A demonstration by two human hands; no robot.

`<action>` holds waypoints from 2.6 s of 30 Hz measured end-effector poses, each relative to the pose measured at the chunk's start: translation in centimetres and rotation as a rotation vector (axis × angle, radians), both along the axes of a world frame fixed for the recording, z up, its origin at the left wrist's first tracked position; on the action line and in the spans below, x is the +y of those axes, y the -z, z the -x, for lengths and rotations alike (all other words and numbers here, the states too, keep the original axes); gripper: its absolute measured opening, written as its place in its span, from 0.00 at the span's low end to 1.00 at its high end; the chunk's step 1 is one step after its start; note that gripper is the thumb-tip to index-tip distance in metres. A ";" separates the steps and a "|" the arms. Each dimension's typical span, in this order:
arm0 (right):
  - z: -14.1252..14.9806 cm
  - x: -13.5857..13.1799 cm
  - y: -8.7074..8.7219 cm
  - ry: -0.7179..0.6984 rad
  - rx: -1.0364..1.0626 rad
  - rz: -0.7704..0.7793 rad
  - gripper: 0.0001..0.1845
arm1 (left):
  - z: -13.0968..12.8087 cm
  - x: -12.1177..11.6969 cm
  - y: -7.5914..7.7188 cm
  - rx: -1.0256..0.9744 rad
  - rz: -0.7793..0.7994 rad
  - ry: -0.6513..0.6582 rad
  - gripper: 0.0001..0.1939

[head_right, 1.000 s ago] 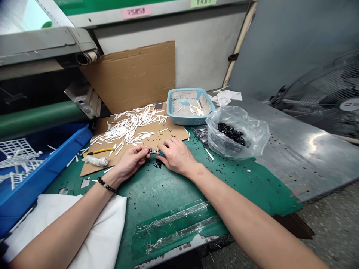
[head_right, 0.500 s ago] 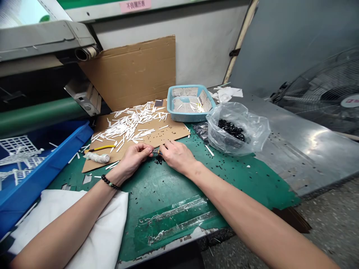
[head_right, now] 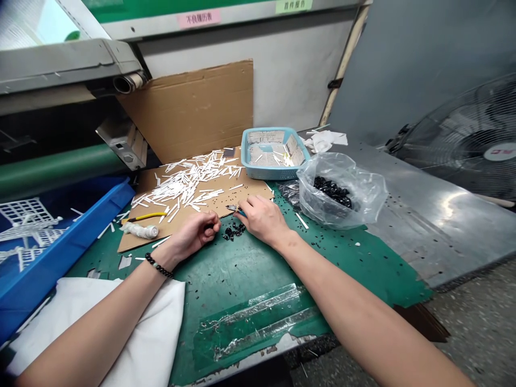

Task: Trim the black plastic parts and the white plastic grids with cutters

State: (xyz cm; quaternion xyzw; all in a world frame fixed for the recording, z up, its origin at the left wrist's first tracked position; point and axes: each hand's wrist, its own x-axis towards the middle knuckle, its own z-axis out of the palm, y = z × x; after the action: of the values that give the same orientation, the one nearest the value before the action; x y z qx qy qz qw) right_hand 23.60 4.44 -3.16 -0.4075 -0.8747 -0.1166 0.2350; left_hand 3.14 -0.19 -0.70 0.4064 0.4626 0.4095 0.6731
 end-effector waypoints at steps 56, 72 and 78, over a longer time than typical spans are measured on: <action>0.2 -0.6 -0.7 -0.250 0.003 0.084 0.13 | 0.7 0.2 0.2 -0.087 -0.026 -0.091 0.15; 0.7 -1.3 -0.7 -0.178 -0.066 0.081 0.15 | 0.3 0.0 0.1 -0.012 -0.026 -0.149 0.18; 1.1 -1.8 -0.7 -0.125 -0.095 0.029 0.15 | 0.0 -0.2 0.1 0.000 -0.019 -0.220 0.19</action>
State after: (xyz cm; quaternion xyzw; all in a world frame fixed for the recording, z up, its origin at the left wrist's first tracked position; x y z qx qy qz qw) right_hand 22.46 2.63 -2.45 -0.3492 -0.9103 -0.1080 0.1940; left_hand 3.15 -0.38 -0.82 0.3593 0.5005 0.4854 0.6203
